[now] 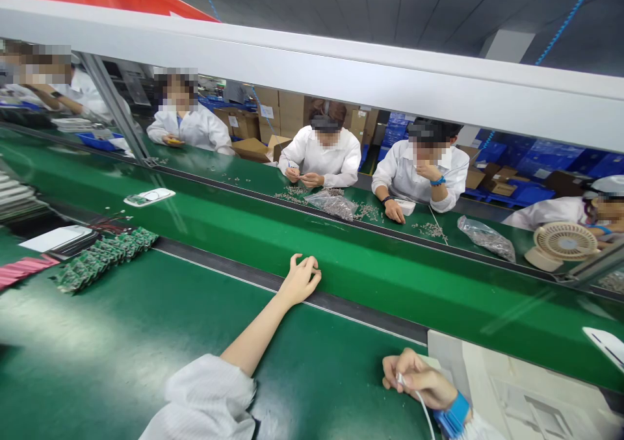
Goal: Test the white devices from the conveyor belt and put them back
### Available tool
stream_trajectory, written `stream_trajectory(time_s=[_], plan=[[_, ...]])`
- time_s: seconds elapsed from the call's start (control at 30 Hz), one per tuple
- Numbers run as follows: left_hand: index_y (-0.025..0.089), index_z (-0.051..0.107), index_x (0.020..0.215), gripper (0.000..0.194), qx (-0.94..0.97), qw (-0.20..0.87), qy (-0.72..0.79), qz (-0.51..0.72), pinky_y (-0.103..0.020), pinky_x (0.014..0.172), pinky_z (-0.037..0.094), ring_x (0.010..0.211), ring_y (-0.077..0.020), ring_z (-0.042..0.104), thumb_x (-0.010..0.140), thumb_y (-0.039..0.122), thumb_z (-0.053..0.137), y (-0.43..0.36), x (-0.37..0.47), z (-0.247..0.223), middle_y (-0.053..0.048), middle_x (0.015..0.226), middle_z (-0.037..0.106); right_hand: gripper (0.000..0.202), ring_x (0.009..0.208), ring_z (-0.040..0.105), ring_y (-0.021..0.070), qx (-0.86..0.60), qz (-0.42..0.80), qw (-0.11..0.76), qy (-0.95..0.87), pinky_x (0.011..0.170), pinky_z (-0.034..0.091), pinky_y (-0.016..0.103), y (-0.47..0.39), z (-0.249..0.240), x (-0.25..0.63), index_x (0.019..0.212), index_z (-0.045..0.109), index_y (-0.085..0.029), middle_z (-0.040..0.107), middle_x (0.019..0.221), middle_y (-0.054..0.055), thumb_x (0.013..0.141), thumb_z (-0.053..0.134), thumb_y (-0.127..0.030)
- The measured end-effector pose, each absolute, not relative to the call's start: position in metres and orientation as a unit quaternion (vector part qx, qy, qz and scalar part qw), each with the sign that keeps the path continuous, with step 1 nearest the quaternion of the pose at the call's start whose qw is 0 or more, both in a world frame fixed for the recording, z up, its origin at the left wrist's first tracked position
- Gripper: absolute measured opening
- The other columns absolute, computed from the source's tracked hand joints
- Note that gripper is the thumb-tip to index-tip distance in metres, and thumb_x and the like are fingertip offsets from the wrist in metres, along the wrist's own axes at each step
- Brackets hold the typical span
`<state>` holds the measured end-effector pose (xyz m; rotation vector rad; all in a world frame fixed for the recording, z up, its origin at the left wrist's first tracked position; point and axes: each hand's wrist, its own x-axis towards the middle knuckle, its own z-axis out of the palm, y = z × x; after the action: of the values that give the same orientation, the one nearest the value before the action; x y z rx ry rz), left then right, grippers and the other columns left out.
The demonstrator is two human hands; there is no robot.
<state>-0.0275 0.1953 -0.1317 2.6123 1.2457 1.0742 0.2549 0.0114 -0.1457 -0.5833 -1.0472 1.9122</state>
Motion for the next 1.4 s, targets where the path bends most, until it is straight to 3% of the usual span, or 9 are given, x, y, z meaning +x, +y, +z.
stream_trajectory(time_s=[0.13,0.37,0.6,1.13,1.2,1.27,1.33,1.4], plan=[[0.022,0.038,0.081,0.007,0.841,0.033,0.407,0.354,-0.046,0.095,0.024,0.076,-0.0179,0.058,0.083,0.016,0.036,0.1948,-0.0279,-0.1316,0.004,0.06,0.058,0.009,0.069,0.052,0.0165,-0.233,0.768,0.427,-0.417,0.07,0.034,0.036,0.011,-0.1466,0.2553,0.068,0.061,-0.018,0.059,0.063,0.003,0.068,0.07,-0.019],[0.021,0.036,0.084,0.004,0.841,0.03,0.408,0.354,-0.046,0.096,0.024,0.094,-0.0201,0.055,0.082,0.019,0.039,0.1943,-0.0281,-0.1307,-0.003,0.089,0.062,0.009,0.069,0.051,0.0167,-0.23,0.772,0.426,-0.413,0.071,0.034,0.036,0.0118,-0.1467,0.2547,0.069,0.062,-0.018,0.059,0.064,0.003,0.067,0.07,-0.019],[0.022,0.034,0.076,0.009,0.845,0.034,0.405,0.348,-0.043,0.095,0.025,0.07,-0.0161,0.056,0.083,0.018,0.036,0.1948,-0.0269,-0.1311,0.004,0.067,0.058,0.009,0.069,0.051,0.0168,-0.223,0.773,0.428,-0.412,0.071,0.033,0.037,0.0119,-0.1456,0.2547,0.07,0.062,-0.018,0.059,0.064,0.003,0.067,0.07,-0.019],[0.022,0.038,0.071,0.011,0.831,0.021,0.414,0.37,-0.042,0.095,0.03,0.055,-0.0136,0.052,0.081,0.02,0.04,0.1955,-0.0273,-0.1325,0.008,0.052,0.052,0.007,0.069,0.051,0.0169,-0.222,0.77,0.432,-0.414,0.071,0.034,0.037,0.011,-0.1471,0.2557,0.07,0.063,-0.018,0.06,0.064,0.003,0.067,0.069,-0.017],[0.022,0.039,0.074,0.008,0.83,0.018,0.412,0.375,-0.043,0.097,0.028,0.063,-0.0151,0.056,0.082,0.021,0.041,0.1953,-0.0274,-0.1324,0.006,0.058,0.056,0.007,0.07,0.052,0.0171,-0.221,0.771,0.429,-0.414,0.071,0.034,0.037,0.0109,-0.1468,0.2559,0.07,0.063,-0.018,0.06,0.064,0.003,0.068,0.069,-0.017],[0.022,0.041,0.081,0.002,0.831,0.014,0.407,0.379,-0.045,0.1,0.025,0.086,-0.0191,0.059,0.081,0.022,0.042,0.1952,-0.0273,-0.1317,0.0,0.076,0.063,0.006,0.07,0.052,0.0171,-0.221,0.772,0.427,-0.416,0.071,0.034,0.037,0.0108,-0.1465,0.256,0.07,0.063,-0.018,0.06,0.064,0.003,0.068,0.069,-0.017],[0.022,0.041,0.087,0.007,0.835,0.01,0.401,0.376,-0.047,0.102,0.022,0.109,-0.0225,0.05,0.081,0.022,0.044,0.195,-0.027,-0.1307,-0.005,0.094,0.063,0.005,0.07,0.052,0.0172,-0.223,0.771,0.424,-0.419,0.071,0.033,0.037,0.011,-0.1462,0.2559,0.07,0.063,-0.018,0.06,0.065,0.004,0.069,0.068,-0.017],[0.021,0.04,0.091,0.011,0.842,0.01,0.399,0.364,-0.049,0.102,0.02,0.118,-0.0234,0.043,0.081,0.023,0.044,0.195,-0.0267,-0.13,-0.007,0.099,0.062,0.005,0.071,0.052,0.0173,-0.225,0.77,0.424,-0.421,0.071,0.033,0.037,0.0114,-0.1462,0.2557,0.07,0.063,-0.018,0.059,0.065,0.003,0.069,0.068,-0.017]])
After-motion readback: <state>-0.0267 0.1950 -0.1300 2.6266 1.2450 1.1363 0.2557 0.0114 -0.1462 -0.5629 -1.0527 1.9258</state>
